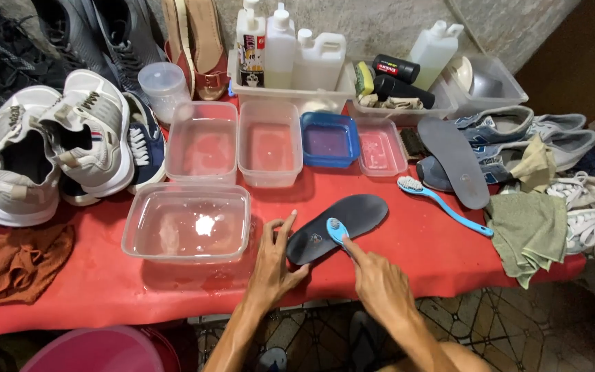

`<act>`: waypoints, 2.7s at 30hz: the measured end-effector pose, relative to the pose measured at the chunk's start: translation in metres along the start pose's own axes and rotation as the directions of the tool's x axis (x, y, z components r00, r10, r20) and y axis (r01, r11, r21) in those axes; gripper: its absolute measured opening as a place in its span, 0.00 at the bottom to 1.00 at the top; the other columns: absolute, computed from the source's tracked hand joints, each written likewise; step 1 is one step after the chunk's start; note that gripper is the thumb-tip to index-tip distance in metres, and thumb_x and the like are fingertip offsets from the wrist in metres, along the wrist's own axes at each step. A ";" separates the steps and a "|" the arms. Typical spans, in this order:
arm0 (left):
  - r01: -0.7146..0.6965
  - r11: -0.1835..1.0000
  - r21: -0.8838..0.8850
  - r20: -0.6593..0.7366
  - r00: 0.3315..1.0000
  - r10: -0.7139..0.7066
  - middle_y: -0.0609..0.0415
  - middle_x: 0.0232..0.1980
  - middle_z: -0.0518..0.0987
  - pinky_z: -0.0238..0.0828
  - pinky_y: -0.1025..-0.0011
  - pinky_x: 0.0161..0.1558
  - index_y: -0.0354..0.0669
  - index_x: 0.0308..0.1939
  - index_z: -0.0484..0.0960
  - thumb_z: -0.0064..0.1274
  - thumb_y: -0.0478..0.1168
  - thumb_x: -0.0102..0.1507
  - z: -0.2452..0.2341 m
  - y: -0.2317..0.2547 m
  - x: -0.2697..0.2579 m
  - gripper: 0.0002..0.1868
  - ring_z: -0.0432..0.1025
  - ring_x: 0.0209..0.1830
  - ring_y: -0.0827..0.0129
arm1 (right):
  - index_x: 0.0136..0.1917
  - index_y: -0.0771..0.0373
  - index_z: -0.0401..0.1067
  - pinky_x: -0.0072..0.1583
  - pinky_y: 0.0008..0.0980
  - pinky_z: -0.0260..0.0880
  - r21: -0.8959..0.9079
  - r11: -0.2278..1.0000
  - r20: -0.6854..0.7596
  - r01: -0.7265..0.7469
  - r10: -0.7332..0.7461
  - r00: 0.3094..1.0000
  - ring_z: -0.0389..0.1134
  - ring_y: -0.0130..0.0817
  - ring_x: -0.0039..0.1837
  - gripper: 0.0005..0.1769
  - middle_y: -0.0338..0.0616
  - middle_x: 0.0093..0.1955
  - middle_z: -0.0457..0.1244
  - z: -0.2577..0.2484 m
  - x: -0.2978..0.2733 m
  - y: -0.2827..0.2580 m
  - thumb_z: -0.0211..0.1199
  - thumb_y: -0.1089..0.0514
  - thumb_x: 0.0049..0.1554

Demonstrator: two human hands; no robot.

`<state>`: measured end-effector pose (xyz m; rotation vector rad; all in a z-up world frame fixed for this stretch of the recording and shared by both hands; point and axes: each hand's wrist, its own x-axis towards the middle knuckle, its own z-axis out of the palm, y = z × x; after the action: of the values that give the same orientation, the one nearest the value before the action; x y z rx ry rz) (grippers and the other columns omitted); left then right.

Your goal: The person is cleaning a shoe insole by applying liquid and scrubbing it with a small brush.

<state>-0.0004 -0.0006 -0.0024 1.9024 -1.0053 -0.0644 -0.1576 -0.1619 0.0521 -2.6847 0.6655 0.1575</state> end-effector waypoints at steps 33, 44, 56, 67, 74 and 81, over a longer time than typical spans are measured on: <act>-0.097 0.993 0.059 0.016 0.995 0.096 0.46 0.58 0.71 0.62 0.53 0.62 0.46 0.79 0.56 0.62 0.40 0.57 0.001 -0.002 -0.001 0.49 0.63 0.55 0.57 | 0.81 0.47 0.55 0.29 0.48 0.63 -0.151 0.960 -0.291 -0.235 0.185 0.939 0.65 0.43 0.27 0.30 0.44 0.25 0.61 -0.004 0.033 0.073 0.46 0.59 0.67; -0.078 0.996 0.037 0.016 0.997 0.078 0.47 0.57 0.71 0.68 0.57 0.57 0.44 0.76 0.60 0.62 0.39 0.55 0.000 -0.001 0.002 0.45 0.63 0.54 0.58 | 0.81 0.43 0.57 0.19 0.30 0.51 0.076 0.986 -0.131 0.152 -0.141 0.981 0.47 0.25 0.19 0.35 0.29 0.19 0.49 -0.026 0.031 0.024 0.36 0.64 0.64; -0.088 0.995 0.056 0.010 0.996 0.088 0.47 0.57 0.71 0.66 0.56 0.57 0.44 0.75 0.62 0.60 0.41 0.54 -0.002 0.002 0.002 0.44 0.63 0.54 0.56 | 0.84 0.31 0.46 0.31 0.46 0.62 -0.223 0.964 -0.203 -0.146 0.100 0.974 0.63 0.41 0.28 0.40 0.42 0.25 0.58 -0.025 0.062 0.063 0.44 0.62 0.64; -0.098 0.994 0.045 -0.031 0.995 0.099 0.46 0.55 0.73 0.66 0.57 0.55 0.43 0.74 0.63 0.56 0.53 0.64 -0.005 0.012 0.002 0.39 0.64 0.53 0.56 | 0.82 0.40 0.51 0.31 0.50 0.63 -0.244 0.969 -0.169 0.029 -0.072 0.983 0.63 0.49 0.32 0.37 0.49 0.33 0.63 -0.018 0.052 0.032 0.44 0.64 0.63; -0.098 0.993 0.064 -0.017 0.995 0.099 0.47 0.56 0.73 0.67 0.56 0.56 0.42 0.74 0.63 0.59 0.51 0.61 -0.005 0.010 0.001 0.40 0.64 0.53 0.56 | 0.84 0.40 0.47 0.31 0.50 0.66 -0.368 0.921 -0.240 -0.124 0.035 0.970 0.67 0.48 0.31 0.43 0.45 0.31 0.63 -0.004 0.076 0.068 0.44 0.68 0.60; -0.084 0.995 0.057 0.001 0.996 0.084 0.46 0.56 0.73 0.68 0.55 0.56 0.42 0.74 0.63 0.58 0.55 0.61 -0.006 0.012 -0.002 0.41 0.63 0.54 0.56 | 0.82 0.23 0.49 0.26 0.38 0.63 -0.134 0.987 -0.024 0.094 -0.098 0.995 0.59 0.33 0.25 0.44 0.34 0.24 0.56 -0.023 0.060 0.026 0.44 0.65 0.62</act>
<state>-0.0069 0.0019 0.0093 1.9088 -1.0952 0.0151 -0.1160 -0.2179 0.0533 -2.8455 0.5514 0.1396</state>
